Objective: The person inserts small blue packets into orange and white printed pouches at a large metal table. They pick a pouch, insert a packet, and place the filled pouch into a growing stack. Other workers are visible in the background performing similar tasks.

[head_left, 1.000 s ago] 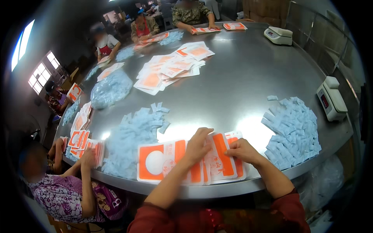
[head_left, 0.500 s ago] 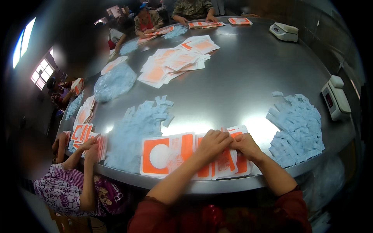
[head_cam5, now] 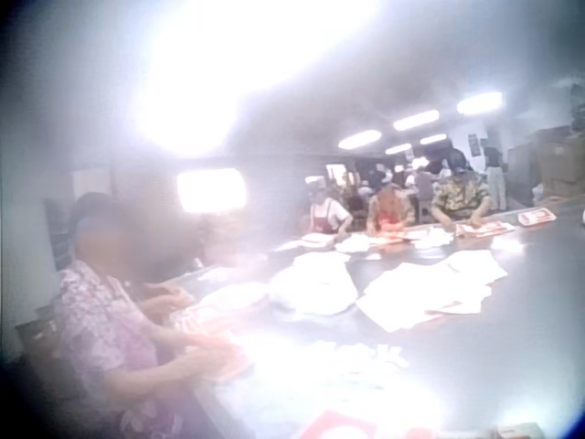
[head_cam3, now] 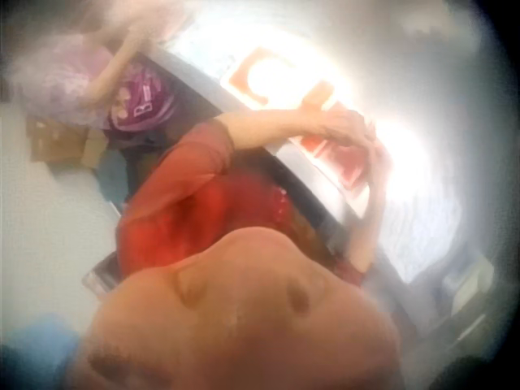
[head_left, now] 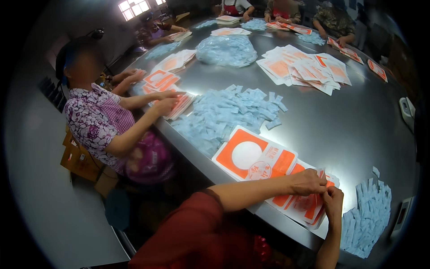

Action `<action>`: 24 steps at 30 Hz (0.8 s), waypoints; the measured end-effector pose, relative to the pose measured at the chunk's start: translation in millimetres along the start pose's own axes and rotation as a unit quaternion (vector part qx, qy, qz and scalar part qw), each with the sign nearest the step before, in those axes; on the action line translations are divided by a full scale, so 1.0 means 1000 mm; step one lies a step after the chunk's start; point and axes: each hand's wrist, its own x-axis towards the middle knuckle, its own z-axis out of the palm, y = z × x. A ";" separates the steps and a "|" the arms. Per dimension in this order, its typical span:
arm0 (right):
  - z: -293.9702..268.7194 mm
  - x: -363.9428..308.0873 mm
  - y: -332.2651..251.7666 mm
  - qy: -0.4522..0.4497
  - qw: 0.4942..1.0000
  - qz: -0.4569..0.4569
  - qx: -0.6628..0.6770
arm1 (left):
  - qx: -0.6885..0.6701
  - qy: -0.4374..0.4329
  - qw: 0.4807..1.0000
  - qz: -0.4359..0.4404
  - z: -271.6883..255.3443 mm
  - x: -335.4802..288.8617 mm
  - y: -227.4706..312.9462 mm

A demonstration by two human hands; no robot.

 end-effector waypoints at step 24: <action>-0.014 -0.006 -0.062 -0.161 0.962 0.041 0.215 | -0.016 -0.360 0.930 -0.073 -0.062 0.032 0.015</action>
